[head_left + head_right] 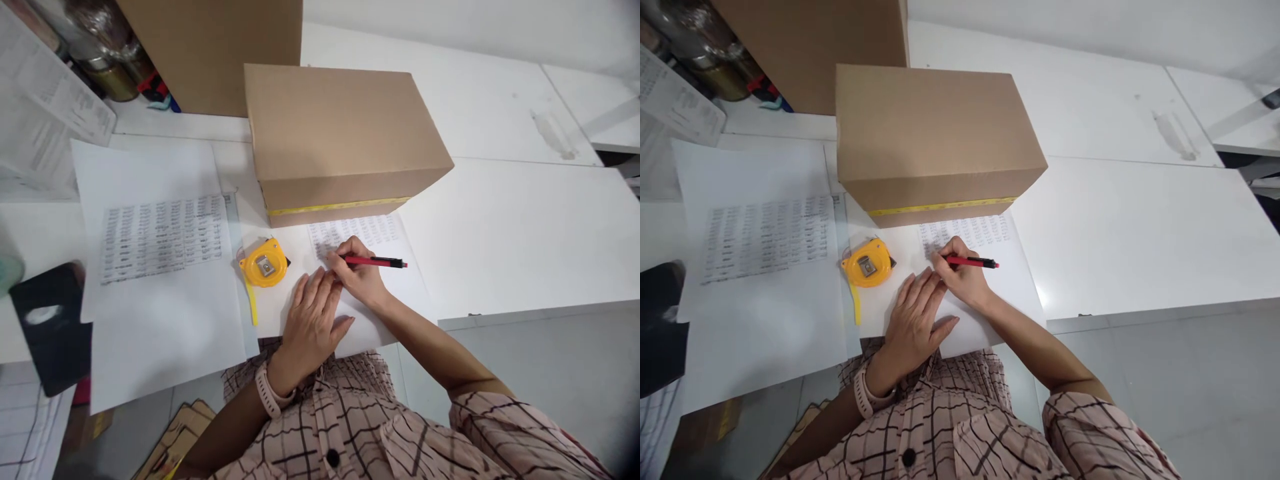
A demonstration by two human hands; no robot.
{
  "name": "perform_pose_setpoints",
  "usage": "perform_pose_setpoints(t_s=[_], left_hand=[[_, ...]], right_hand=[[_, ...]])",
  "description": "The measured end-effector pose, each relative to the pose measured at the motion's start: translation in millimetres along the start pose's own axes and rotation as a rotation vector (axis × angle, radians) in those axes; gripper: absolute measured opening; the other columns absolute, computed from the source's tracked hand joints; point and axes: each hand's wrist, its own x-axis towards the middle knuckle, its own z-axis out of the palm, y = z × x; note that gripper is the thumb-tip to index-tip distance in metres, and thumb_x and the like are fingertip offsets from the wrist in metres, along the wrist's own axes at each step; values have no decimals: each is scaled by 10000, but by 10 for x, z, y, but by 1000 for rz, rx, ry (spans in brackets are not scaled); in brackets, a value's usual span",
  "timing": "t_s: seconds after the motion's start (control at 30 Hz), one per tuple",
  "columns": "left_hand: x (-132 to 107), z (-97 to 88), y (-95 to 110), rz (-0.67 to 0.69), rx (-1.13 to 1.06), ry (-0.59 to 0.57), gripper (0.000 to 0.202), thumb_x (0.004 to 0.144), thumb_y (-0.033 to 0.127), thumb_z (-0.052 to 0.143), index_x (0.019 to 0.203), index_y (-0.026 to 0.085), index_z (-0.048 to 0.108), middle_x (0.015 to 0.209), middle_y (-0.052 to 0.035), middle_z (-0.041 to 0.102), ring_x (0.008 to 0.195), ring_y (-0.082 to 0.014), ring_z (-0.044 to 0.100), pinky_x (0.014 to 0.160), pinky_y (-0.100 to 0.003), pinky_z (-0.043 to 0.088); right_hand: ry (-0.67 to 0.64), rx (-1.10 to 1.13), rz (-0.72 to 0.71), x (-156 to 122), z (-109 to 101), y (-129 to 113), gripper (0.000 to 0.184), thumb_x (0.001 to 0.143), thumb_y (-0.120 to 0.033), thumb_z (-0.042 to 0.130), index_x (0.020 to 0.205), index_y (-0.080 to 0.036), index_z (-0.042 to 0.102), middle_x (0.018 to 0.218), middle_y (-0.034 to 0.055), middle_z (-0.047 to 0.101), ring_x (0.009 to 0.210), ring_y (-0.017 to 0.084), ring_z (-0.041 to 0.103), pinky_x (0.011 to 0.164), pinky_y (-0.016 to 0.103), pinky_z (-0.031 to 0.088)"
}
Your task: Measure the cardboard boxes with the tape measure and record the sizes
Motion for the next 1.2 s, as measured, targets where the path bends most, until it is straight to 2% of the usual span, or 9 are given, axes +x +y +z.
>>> perform_pose_setpoints(t_s=[0.13,0.6,1.2], left_hand=[[3,5,-5,4,1,4,550,1030,473,462,1388,59,515,1434,-199,610,1403,-350,498,1199,-546,354],[10,4,1,-16,-39,-6,535,1031,467,458,1387,73,521,1448,-195,596,1416,-343,480,1201,-557,349],[6,6,-9,-11,-59,24,488,1027,427,485,1357,72,542,1416,-191,623,1391,-336,509,1203,-551,358]], right_hand=[[22,-102,-24,-17,12,-21,254,861,-295,623,711,-241,426,562,-71,456,515,97,409,507,253,361],[-24,-211,-22,-18,-1,-26,223,865,-302,611,708,-233,469,586,-48,516,524,102,467,512,247,390],[-21,-213,-1,-22,20,-48,239,860,-329,606,695,-237,459,572,-46,512,516,106,458,503,253,384]])
